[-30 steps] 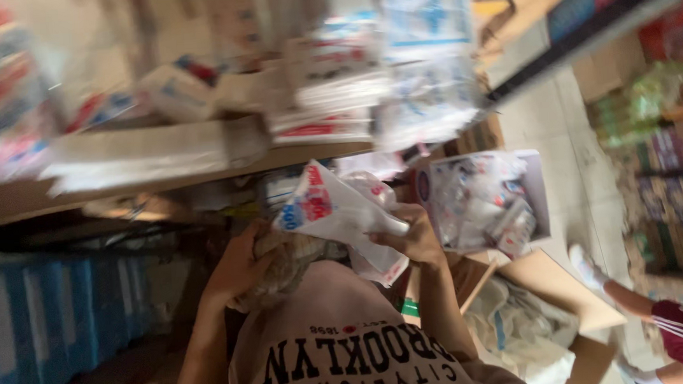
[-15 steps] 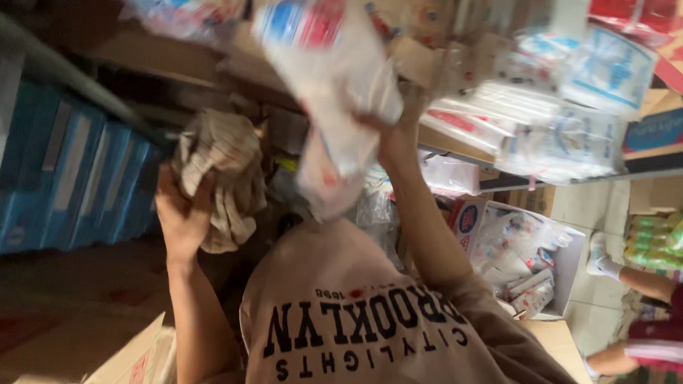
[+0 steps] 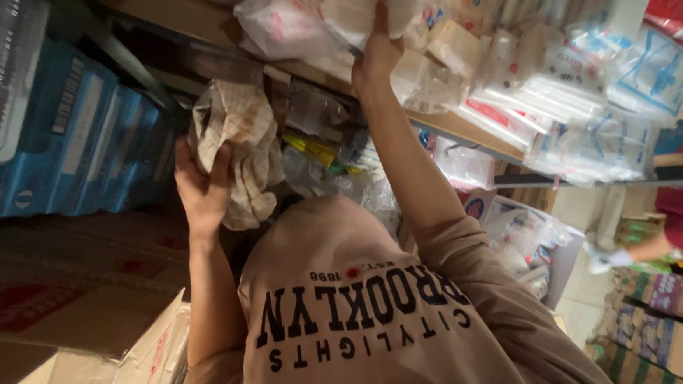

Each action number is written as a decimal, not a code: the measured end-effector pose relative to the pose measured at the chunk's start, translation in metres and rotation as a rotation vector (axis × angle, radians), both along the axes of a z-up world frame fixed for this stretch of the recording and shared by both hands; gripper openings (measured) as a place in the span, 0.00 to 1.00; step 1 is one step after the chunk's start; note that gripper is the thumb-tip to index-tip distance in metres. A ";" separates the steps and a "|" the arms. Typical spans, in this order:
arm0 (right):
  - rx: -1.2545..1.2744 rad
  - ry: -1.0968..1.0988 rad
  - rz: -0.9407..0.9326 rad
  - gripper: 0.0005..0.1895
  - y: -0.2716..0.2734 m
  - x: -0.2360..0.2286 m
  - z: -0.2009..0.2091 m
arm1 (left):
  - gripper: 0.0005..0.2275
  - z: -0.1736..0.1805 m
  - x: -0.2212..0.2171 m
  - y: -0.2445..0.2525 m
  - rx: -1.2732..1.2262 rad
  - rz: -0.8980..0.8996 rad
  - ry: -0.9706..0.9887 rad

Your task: The person wipes plastic bag packages with a cloth and places them on a shelf. They also remove black plastic bags from a white sack and place them into a cardboard box. The person continues to wipe and arrange various plastic bag packages on the shelf.

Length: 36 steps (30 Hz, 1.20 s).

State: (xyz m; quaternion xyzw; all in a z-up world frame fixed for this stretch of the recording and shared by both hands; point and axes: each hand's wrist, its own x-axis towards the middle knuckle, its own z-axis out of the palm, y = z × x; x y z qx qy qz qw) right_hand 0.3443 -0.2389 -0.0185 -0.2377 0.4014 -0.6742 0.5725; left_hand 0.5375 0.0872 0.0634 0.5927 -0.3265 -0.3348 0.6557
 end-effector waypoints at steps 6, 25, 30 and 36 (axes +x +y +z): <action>0.093 0.062 0.177 0.44 0.027 -0.023 0.012 | 0.07 -0.002 -0.013 -0.011 -0.012 -0.044 0.008; -0.210 0.687 0.514 0.54 0.236 -0.104 0.068 | 0.26 0.016 -0.106 -0.084 0.064 -0.715 -0.337; -0.011 0.506 0.395 0.31 0.248 -0.129 0.056 | 0.16 0.024 -0.101 -0.150 -0.122 -0.433 -0.812; -0.004 0.473 0.319 0.26 0.258 -0.166 0.062 | 0.28 -0.001 -0.120 -0.260 0.134 -0.059 -1.205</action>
